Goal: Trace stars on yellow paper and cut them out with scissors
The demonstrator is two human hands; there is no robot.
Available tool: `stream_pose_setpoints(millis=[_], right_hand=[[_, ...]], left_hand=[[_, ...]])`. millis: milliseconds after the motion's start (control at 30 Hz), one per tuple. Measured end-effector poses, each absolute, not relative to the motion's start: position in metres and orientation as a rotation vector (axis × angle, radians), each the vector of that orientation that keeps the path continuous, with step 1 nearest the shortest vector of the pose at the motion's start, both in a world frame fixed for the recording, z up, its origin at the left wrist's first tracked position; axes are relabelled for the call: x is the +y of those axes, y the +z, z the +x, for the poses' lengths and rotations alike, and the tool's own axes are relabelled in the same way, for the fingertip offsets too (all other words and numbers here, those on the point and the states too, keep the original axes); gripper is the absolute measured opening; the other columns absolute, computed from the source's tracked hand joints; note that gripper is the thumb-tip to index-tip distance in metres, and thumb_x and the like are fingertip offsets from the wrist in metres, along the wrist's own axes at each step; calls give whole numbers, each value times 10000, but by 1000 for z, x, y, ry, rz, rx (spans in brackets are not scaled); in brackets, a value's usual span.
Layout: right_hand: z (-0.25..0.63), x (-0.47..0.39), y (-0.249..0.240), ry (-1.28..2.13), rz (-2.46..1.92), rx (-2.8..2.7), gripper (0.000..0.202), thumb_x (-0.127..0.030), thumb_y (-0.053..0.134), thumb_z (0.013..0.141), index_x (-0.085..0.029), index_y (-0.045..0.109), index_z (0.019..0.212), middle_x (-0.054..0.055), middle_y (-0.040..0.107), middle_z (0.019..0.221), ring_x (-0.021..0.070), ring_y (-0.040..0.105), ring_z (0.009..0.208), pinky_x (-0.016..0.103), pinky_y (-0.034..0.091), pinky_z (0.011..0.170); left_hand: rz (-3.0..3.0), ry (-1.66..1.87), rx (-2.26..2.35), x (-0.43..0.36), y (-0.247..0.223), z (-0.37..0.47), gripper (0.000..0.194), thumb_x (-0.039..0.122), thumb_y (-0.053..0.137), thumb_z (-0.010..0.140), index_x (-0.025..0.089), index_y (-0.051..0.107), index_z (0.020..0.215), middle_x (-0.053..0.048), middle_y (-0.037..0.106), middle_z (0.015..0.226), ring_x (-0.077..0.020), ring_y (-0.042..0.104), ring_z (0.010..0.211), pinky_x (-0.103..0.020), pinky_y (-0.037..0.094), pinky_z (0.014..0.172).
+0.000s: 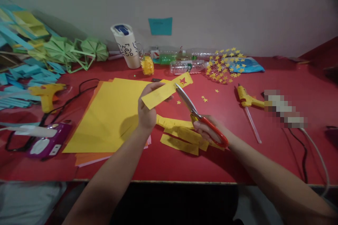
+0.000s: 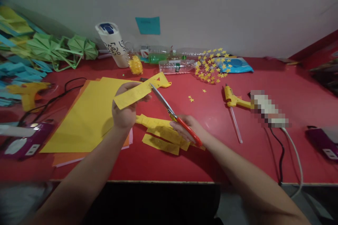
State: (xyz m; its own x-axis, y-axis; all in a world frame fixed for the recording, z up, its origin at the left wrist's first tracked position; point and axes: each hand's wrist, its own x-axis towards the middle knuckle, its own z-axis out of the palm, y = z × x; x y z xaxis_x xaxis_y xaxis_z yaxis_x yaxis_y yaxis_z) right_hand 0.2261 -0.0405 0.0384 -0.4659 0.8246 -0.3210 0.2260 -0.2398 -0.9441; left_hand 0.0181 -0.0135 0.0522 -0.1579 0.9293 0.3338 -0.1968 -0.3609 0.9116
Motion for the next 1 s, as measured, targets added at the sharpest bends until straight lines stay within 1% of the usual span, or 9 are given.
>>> stream_pose_setpoints(millis=[100, 200, 267, 333, 400, 433, 567, 733, 1000], right_hand=[[227, -38, 40, 1731, -1295, -1617, 521, -651, 683, 702, -223, 400, 605, -109, 343, 423, 40, 286, 329, 205, 231, 335], [227, -37, 42, 1699, -1320, -1669, 521, -639, 689, 701, -225, 389, 601, -109, 335, 417, 44, 291, 338, 208, 236, 353], [226, -37, 43, 1677, -1339, -1696, 525, -653, 679, 698, -227, 389, 601, -106, 335, 420, 48, 297, 347, 214, 237, 365], [226, -37, 43, 1654, -1358, -1714, 527, -669, 663, 699, -228, 392, 602, -103, 332, 427, 51, 297, 358, 220, 238, 376], [226, -36, 43, 1634, -1370, -1716, 528, -676, 653, 701, -227, 394, 604, -100, 334, 437, 53, 296, 369, 223, 241, 386], [226, -36, 42, 1634, -1372, -1716, 529, -677, 654, 699, -226, 394, 603, -99, 336, 441, 53, 298, 373, 223, 244, 388], [226, -37, 39, 1651, -1365, -1720, 525, -668, 663, 701, -228, 392, 608, -98, 335, 454, 54, 296, 376, 221, 234, 381], [229, -37, 38, 1726, -1319, -1725, 518, -679, 642, 723, -229, 399, 639, -109, 321, 450, 50, 290, 356, 214, 239, 354], [233, -35, 38, 1760, -1206, -1825, 541, -694, 629, 740, -233, 364, 640, -106, 326, 461, 45, 288, 376, 210, 218, 371]], left_hand=[[1067, 1462, 896, -8, 60, 8, 512, 689, 524, 773, 200, 644, 862, -79, 702, 768, -228, 716, 712, -319, 563, 575], [986, 1317, 893, -5, 66, 0, 560, 730, 512, 758, 189, 647, 811, -80, 702, 743, -234, 718, 679, -319, 563, 527], [970, 1278, 904, -4, 67, -2, 476, 659, 617, 724, 191, 642, 808, -53, 695, 729, -200, 693, 616, -307, 567, 518], [968, 1261, 944, -3, 65, -2, 355, 490, 752, 657, 194, 639, 817, -7, 670, 689, -145, 636, 536, -284, 568, 512], [966, 1265, 982, -2, 62, 2, 286, 343, 799, 611, 191, 633, 787, 29, 629, 638, -103, 575, 491, -257, 560, 499], [966, 1271, 994, -2, 61, 4, 253, 310, 796, 613, 188, 626, 754, 37, 607, 615, -92, 554, 482, -245, 553, 490], [1034, 1352, 1032, -5, 59, 13, 202, 305, 754, 678, 187, 594, 648, 37, 543, 567, -83, 502, 474, -221, 516, 455], [1243, 1438, 1089, -9, 61, 12, 190, 298, 708, 724, 205, 578, 622, 41, 460, 555, -95, 436, 498, -231, 462, 468], [1462, 1334, 1144, -5, 68, -5, 149, 251, 668, 686, 190, 567, 596, 52, 432, 534, -73, 333, 480, -227, 289, 466]])
